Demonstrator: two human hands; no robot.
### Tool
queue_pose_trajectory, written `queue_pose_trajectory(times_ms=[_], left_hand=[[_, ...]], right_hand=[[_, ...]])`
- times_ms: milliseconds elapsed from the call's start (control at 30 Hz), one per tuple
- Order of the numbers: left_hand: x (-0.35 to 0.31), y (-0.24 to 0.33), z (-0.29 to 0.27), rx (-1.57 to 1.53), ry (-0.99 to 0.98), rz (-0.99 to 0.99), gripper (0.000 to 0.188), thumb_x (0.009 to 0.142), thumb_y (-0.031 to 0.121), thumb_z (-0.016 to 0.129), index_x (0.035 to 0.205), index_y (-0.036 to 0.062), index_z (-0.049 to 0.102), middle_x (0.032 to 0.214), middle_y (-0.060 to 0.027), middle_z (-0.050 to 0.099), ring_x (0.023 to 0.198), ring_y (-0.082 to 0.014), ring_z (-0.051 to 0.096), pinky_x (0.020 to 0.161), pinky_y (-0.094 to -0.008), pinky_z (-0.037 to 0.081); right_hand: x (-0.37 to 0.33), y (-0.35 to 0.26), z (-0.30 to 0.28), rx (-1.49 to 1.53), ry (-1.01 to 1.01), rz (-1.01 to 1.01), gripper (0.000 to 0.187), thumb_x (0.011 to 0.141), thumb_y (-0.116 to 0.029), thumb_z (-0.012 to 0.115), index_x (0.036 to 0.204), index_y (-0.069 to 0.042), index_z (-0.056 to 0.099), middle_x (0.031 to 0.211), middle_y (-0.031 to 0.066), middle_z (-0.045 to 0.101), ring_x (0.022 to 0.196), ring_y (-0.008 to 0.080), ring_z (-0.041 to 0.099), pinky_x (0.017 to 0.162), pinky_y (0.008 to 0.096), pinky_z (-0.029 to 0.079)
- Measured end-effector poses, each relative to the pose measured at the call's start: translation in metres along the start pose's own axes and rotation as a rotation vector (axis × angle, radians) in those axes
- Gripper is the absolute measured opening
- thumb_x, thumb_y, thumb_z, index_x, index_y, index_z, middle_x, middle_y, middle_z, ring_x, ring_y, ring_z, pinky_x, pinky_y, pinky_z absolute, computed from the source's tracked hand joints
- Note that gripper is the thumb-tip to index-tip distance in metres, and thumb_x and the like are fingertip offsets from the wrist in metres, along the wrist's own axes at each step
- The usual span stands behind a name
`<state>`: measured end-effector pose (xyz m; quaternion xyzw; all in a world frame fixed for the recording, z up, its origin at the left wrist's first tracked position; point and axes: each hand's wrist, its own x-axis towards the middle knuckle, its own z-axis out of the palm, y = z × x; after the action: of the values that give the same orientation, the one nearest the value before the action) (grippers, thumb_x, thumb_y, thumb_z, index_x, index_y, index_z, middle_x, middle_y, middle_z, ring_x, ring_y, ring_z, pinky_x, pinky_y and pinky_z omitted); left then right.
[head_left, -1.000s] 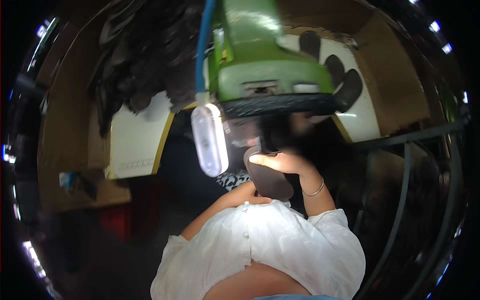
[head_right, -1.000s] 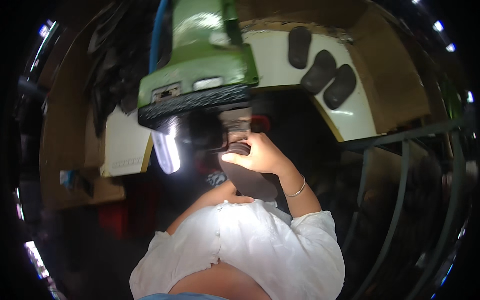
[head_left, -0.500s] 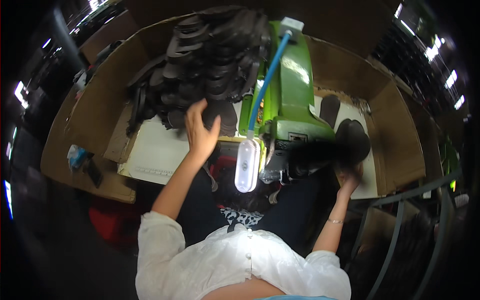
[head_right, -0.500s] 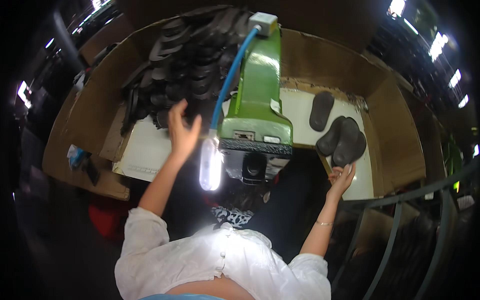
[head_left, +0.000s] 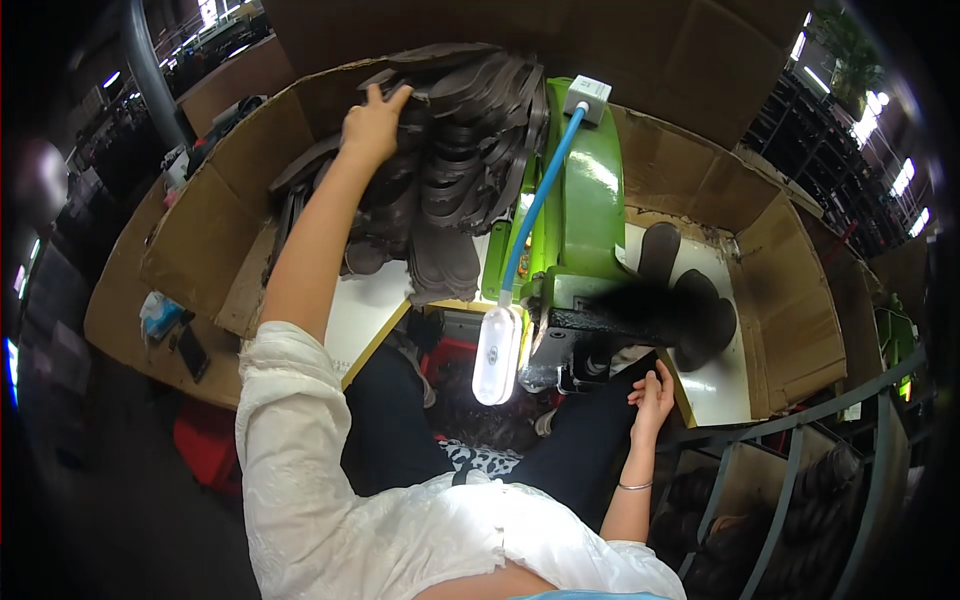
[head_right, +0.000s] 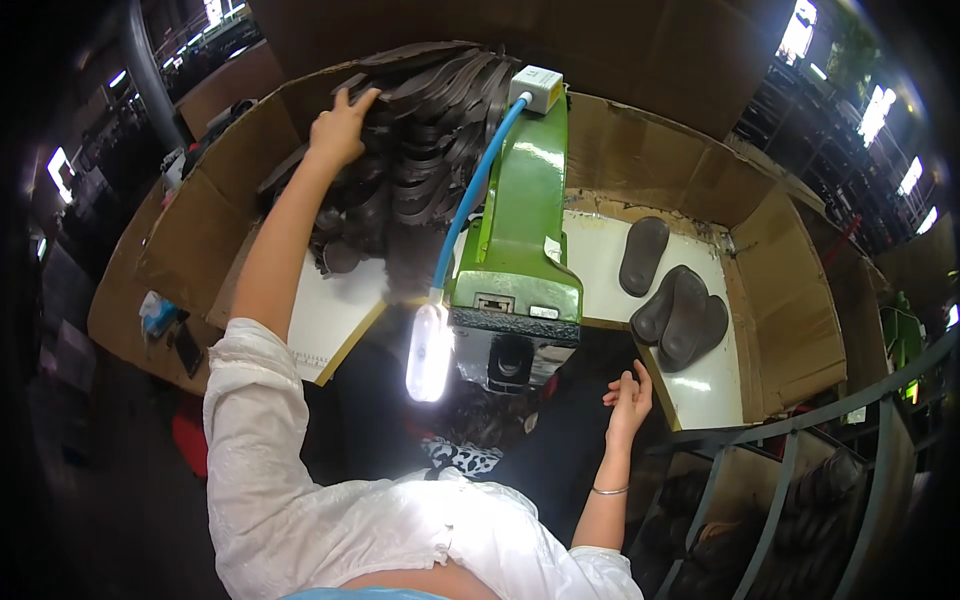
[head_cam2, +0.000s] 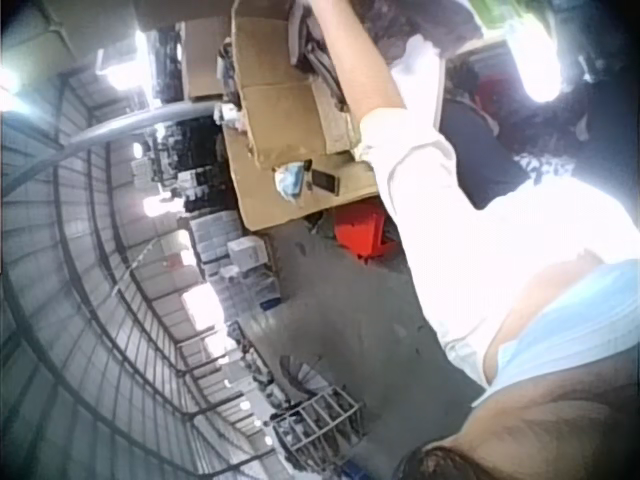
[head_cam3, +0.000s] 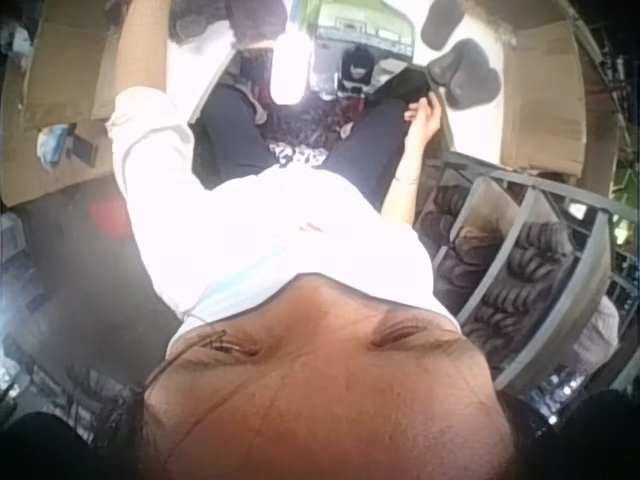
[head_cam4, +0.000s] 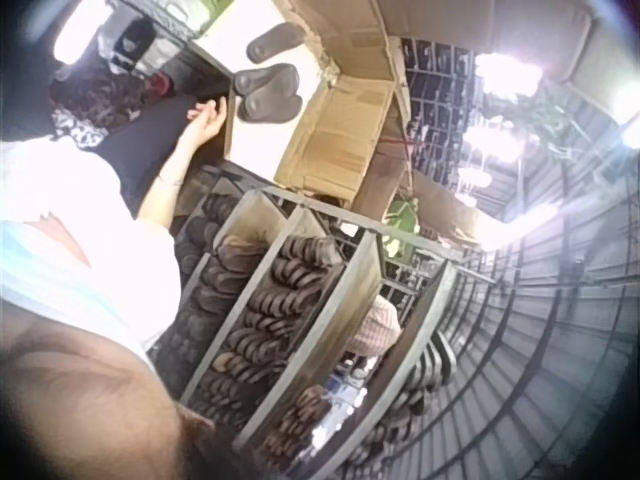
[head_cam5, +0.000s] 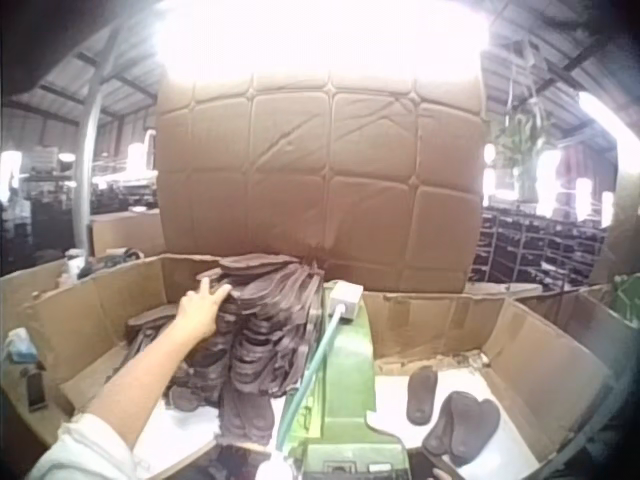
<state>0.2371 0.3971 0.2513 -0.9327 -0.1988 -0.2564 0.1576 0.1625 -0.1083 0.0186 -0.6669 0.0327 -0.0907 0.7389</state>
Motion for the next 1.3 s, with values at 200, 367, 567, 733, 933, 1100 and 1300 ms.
queue_pose_trajectory(times_ms=[200, 367, 567, 733, 933, 1100, 1300], left_hand=[[-0.019, -0.058, 0.017, -0.012, -0.043, -0.198, 0.086, 0.063, 0.015, 0.071, 0.132, 0.0360, 0.026, 0.103, -0.0169, 0.050, 0.086, -0.0366, 0.060, 0.072, -0.0426, 0.051], [-0.053, -0.096, 0.040, -0.013, -0.232, -0.483, 0.071, 0.068, 0.014, 0.066, 0.129, 0.0258, 0.033, 0.116, -0.0226, 0.044, 0.104, -0.0378, 0.050, 0.084, -0.0483, 0.043], [-0.154, -0.041, 0.057, -0.700, 0.637, -0.160, 0.050, 0.080, 0.027, 0.055, 0.125, 0.0133, 0.039, 0.135, -0.0216, 0.025, 0.127, -0.0348, 0.024, 0.096, -0.0576, 0.021], [-0.176, 0.059, 0.049, -0.745, 0.318, -0.256, 0.094, 0.056, 0.052, 0.074, 0.132, 0.0212, 0.030, 0.139, -0.0266, 0.008, 0.126, -0.0459, 0.017, 0.097, -0.0572, 0.022], [-0.119, 0.115, 0.022, -0.651, 0.408, -0.073, 0.095, 0.048, 0.058, 0.074, 0.130, 0.0303, 0.035, 0.138, -0.0240, 0.011, 0.126, -0.0515, 0.004, 0.090, -0.0717, 0.011], [-0.085, 0.128, 0.019, -0.535, 0.430, 0.047, 0.086, 0.053, 0.051, 0.073, 0.129, 0.0320, 0.036, 0.138, -0.0154, 0.018, 0.128, -0.0459, 0.005, 0.089, -0.0732, 0.008], [-0.012, 0.103, 0.047, -0.561, 0.507, -0.158, 0.059, 0.068, 0.035, 0.065, 0.122, 0.0240, 0.045, 0.125, -0.0110, 0.042, 0.117, -0.0350, 0.036, 0.093, -0.0570, 0.027]], right_hand=[[-0.002, 0.004, -0.008, -0.004, -0.012, 0.003, 0.035, 0.087, -0.020, 0.054, 0.116, 0.001, 0.048, 0.064, 0.0012, 0.055, 0.048, 0.0037, 0.047, 0.043, 0.0159, 0.037], [-0.006, 0.006, -0.017, -0.034, 0.004, 0.027, 0.027, 0.088, -0.017, 0.052, 0.109, 0.000, 0.054, 0.065, 0.0019, 0.055, 0.048, 0.0045, 0.047, 0.043, 0.0165, 0.037], [-0.023, 0.046, 0.005, -0.026, -0.101, 0.212, 0.024, 0.087, -0.015, 0.052, 0.106, 0.000, 0.054, 0.066, 0.0027, 0.056, 0.048, 0.0053, 0.049, 0.044, 0.0170, 0.039], [-0.038, 0.051, 0.044, -0.033, -0.281, 0.229, 0.008, 0.084, -0.005, 0.050, 0.087, 0.002, 0.053, 0.065, 0.0064, 0.055, 0.050, 0.0092, 0.052, 0.044, 0.0197, 0.041], [-0.042, 0.071, 0.042, -0.066, -0.361, 0.240, 0.021, 0.084, -0.013, 0.056, 0.071, 0.003, 0.059, 0.064, 0.0075, 0.059, 0.049, 0.0100, 0.053, 0.044, 0.0199, 0.041], [-0.050, 0.066, 0.038, -0.069, -0.363, 0.328, 0.006, 0.083, -0.005, 0.051, 0.079, -0.001, 0.050, 0.067, 0.0072, 0.057, 0.051, 0.0097, 0.053, 0.044, 0.0197, 0.041], [-0.051, 0.067, 0.022, -0.143, -0.312, 0.353, 0.018, 0.085, -0.011, 0.054, 0.098, 0.001, 0.055, 0.070, 0.0054, 0.058, 0.052, 0.0077, 0.052, 0.045, 0.0189, 0.041]])
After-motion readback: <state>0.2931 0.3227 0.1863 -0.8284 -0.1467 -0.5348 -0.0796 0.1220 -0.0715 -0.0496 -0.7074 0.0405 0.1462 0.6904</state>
